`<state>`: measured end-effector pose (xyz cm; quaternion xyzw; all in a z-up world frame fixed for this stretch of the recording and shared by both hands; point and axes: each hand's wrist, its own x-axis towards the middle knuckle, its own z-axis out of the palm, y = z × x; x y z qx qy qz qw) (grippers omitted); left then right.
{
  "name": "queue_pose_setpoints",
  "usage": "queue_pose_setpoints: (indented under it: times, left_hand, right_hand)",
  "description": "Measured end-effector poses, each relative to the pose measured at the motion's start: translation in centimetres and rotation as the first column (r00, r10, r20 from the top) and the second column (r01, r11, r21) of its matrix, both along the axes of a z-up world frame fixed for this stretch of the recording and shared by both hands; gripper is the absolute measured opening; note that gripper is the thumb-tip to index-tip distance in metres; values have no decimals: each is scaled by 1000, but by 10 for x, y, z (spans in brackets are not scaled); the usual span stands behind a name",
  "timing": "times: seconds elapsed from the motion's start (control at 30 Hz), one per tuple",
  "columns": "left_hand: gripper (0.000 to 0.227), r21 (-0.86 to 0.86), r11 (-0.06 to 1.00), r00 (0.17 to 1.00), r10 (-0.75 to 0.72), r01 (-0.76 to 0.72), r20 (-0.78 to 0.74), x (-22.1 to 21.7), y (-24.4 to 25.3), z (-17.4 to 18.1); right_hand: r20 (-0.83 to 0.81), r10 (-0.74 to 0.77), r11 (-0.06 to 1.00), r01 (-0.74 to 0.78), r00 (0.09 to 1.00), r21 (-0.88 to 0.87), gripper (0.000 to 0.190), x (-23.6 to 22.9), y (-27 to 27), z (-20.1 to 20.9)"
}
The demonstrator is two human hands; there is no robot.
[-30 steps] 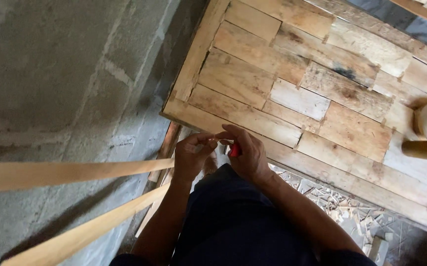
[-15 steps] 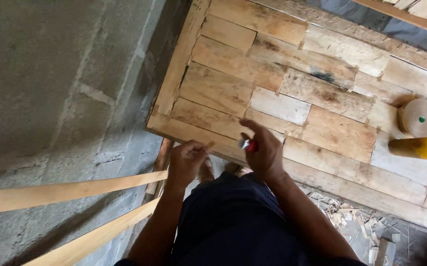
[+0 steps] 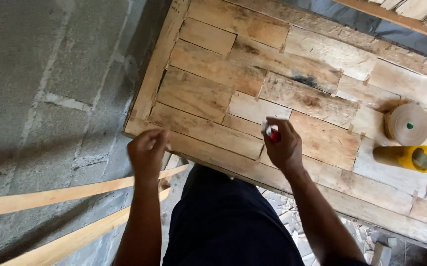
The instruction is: Repairing a wooden surface by patching gaps and cracks with thin wood strips and glue.
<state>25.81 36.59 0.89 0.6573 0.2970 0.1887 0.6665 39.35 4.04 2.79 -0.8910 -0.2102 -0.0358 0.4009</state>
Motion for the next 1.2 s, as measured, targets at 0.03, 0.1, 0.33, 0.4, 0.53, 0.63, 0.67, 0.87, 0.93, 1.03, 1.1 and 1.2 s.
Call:
queue_pose_setpoints:
  times: [0.03,0.1,0.33,0.4,0.53,0.63,0.67,0.87,0.93,1.03,1.1,1.2]
  left_hand:
    - [14,-33,999,999,-24,23,-21,16,-2,-6]
    - [14,-64,997,998,-52,49,-42,52,-8,-19]
    - [16,-290,937,980,-194,196,35,203,-27,-92]
    - [17,-260,944,978,-209,204,11,244,-29,-108]
    - [17,-313,930,973,-222,193,-59,311,-32,-126]
    - [18,-312,932,967,-228,184,-113,335,-33,-141]
    - [18,-300,936,966,-231,187,-118,342,-33,-148]
    - [19,-264,940,950,-265,216,-164,371,-33,-159]
    - [19,-248,943,943,-273,222,-192,379,-33,-154]
    - [18,-229,945,929,-285,232,-235,388,-35,-154]
    - [18,-233,944,923,-290,232,-255,394,-36,-158]
    - [17,-358,915,940,-272,185,-208,400,-39,-162]
  right_hand:
    - [3,3,1000,-3,1000,6,35,12,2,-1]
    - [4,3,1000,-3,1000,15,34,40,10,-4]
    - [-126,33,999,-32,992,8,41,150,66,-10]
    - [-136,45,999,-42,990,24,42,185,86,-17]
    - [-150,72,996,-64,986,60,44,245,112,-38]
    - [-194,134,990,-122,972,73,47,276,129,-52]
    - [-195,159,987,-151,968,57,48,287,134,-56]
    - [-470,164,985,-170,867,31,46,327,158,-66]
    - [-490,185,980,-197,852,27,44,341,160,-79]
    - [-501,217,969,-248,838,4,40,355,162,-90]
    - [-499,226,962,-272,836,-21,39,362,164,-93]
    - [-474,176,957,-263,863,-123,32,368,165,-99]
